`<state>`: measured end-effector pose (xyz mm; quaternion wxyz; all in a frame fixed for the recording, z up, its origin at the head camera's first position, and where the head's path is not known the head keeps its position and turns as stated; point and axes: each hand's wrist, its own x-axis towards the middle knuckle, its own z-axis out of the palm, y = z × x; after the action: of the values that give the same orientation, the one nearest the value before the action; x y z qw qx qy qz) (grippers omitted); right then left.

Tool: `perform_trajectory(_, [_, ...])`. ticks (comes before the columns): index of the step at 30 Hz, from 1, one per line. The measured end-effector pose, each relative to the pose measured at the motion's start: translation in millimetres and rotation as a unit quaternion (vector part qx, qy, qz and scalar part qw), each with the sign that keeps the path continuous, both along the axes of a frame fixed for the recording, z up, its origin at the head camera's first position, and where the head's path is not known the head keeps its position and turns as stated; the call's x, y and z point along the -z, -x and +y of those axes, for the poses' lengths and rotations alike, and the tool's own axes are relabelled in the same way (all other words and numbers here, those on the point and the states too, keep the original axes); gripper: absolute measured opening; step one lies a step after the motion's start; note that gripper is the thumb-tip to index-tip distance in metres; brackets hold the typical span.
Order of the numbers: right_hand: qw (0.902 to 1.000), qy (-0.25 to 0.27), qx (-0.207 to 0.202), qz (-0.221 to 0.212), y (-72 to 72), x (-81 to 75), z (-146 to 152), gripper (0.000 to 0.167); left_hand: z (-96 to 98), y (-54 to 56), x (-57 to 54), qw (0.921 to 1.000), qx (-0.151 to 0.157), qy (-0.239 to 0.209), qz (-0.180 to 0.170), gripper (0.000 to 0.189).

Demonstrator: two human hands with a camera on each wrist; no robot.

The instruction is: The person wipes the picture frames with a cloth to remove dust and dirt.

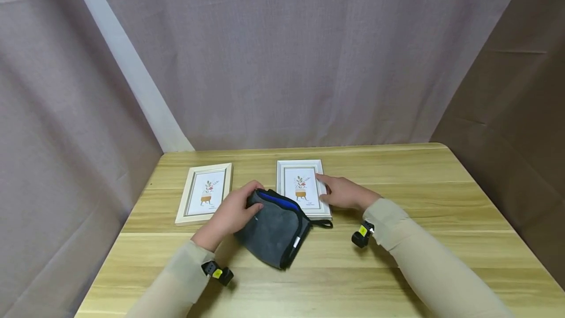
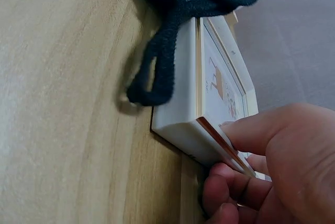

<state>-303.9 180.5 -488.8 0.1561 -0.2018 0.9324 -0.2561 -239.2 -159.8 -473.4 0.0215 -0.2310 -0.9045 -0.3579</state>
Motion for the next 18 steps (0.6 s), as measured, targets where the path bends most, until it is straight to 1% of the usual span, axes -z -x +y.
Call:
perform_trajectory(3, [1.0000, -0.001, -0.001, 0.002, -1.4, -0.4, -0.2, 0.079, 7.9, 2.4, 7.5, 0.9987, -0.020, 0.015, 0.045, 0.045])
perform_trajectory(5, [1.0000, -0.001, -0.001, 0.000, -1.9, 0.3, -0.9, 0.078, 11.9, 0.5, 11.6, 0.9950, -0.035, 0.037, 0.085, 0.056])
perform_trajectory(7, [1.0000, 0.000, -0.005, 0.000, -2.1, 0.8, -1.8, 0.078, 14.3, -3.8, 14.4, 0.9876, -0.055, 0.063, 0.133, 0.061])
perform_trajectory(8, [1.0000, 0.001, -0.006, 0.000, -2.6, 1.1, -1.9, 0.078, 15.2, -7.1, 14.5, 0.9836, -0.066, 0.073, 0.151, 0.060])
perform_trajectory(10, [1.0000, 0.000, -0.005, -0.001, -2.7, 1.3, -2.1, 0.078, 16.7, -14.1, 14.0, 0.9763, -0.080, 0.093, 0.178, 0.051])
perform_trajectory(11, [1.0000, -0.002, -0.004, -0.002, -2.9, 1.2, -2.0, 0.078, 17.6, -18.1, 13.7, 0.9742, -0.080, 0.106, 0.182, 0.047])
perform_trajectory(12, [1.0000, -0.004, -0.003, -0.002, -3.0, 0.9, -1.8, 0.078, 18.8, -22.5, 12.8, 0.9738, -0.076, 0.117, 0.180, 0.044])
perform_trajectory(14, [1.0000, -0.007, 0.001, -0.004, -3.4, 0.2, -0.8, 0.078, 22.4, -31.5, 11.7, 0.9759, -0.056, 0.143, 0.155, 0.044])
perform_trajectory(16, [0.9999, -0.009, 0.004, -0.007, -3.7, -0.8, -0.1, 0.078, 26.5, -39.4, 12.9, 0.9767, -0.032, 0.171, 0.125, 0.052])
perform_trajectory(18, [0.9999, -0.010, 0.004, -0.008, -3.9, -1.4, 0.1, 0.078, 30.5, -45.1, 16.0, 0.9767, -0.014, 0.190, 0.099, 0.059])
